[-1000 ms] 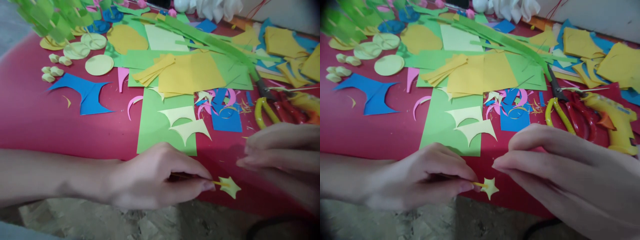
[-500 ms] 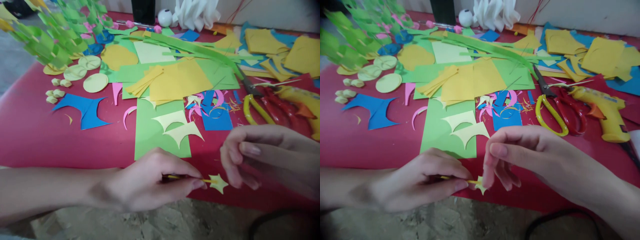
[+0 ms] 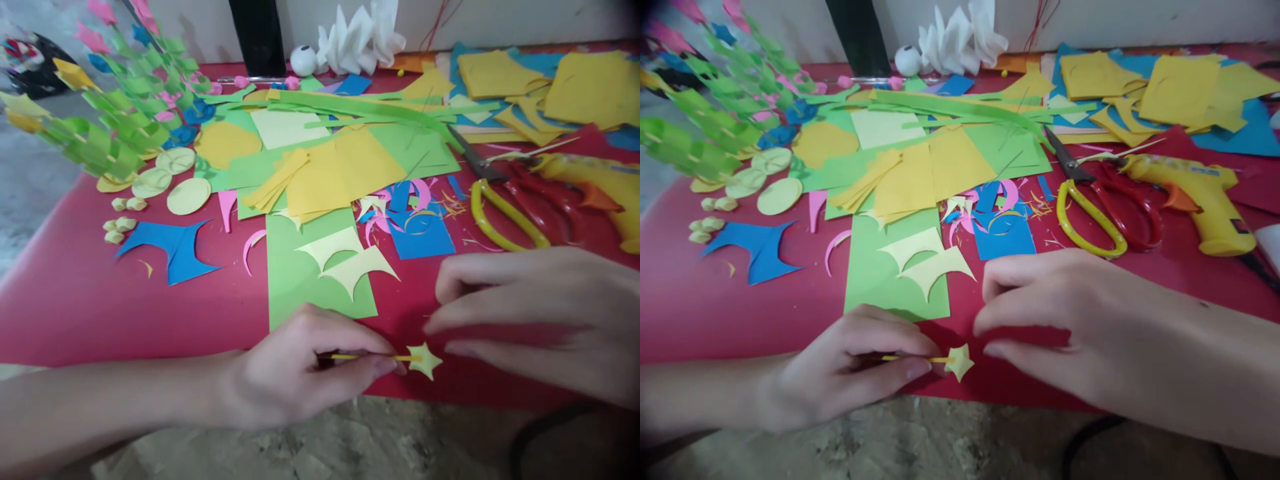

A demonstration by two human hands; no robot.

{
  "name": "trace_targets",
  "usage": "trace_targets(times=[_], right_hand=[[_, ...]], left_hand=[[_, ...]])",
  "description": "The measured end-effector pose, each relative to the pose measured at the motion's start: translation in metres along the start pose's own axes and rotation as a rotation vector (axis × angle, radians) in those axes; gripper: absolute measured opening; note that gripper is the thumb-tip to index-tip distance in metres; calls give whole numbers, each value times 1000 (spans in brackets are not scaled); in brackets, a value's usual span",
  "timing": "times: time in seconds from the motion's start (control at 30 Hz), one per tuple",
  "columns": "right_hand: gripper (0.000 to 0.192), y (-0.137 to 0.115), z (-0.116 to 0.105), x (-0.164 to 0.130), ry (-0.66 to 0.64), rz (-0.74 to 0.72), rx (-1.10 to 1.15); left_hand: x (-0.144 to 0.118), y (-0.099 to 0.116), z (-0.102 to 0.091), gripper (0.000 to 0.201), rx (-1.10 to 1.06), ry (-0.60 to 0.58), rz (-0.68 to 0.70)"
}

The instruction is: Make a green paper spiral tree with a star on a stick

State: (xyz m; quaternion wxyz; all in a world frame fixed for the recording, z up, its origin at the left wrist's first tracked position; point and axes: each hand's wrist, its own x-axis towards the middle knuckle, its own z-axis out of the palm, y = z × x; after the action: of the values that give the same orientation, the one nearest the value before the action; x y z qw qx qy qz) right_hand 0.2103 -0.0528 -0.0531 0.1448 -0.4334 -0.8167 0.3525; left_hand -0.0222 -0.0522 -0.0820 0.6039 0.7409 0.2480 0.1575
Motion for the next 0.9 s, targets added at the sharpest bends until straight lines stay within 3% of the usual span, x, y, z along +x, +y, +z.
trace_targets(times=[0.1, 0.2, 0.6, 0.67, 0.8, 0.9], right_hand=[[10, 4, -3, 3, 56, -159, -57], [9, 3, -5, 5, 159, -70, 182], [11, -7, 4, 10, -187, 399, 1054], [11, -7, 5, 9, -133, 355, 960], [6, -6, 6, 6, 131, 119, 438], [4, -8, 4, 5, 139, -10, 148]], left_hand=[[0, 0, 1, 23, -17, 11, -15], [0, -1, 1, 21, -18, 19, -24], [0, 2, 1, 20, -12, 32, -17], [0, 1, 1, 21, -18, 27, -17], [1, 0, 1, 22, -12, 25, -7], [1, 0, 1, 21, 3, 32, -9]])
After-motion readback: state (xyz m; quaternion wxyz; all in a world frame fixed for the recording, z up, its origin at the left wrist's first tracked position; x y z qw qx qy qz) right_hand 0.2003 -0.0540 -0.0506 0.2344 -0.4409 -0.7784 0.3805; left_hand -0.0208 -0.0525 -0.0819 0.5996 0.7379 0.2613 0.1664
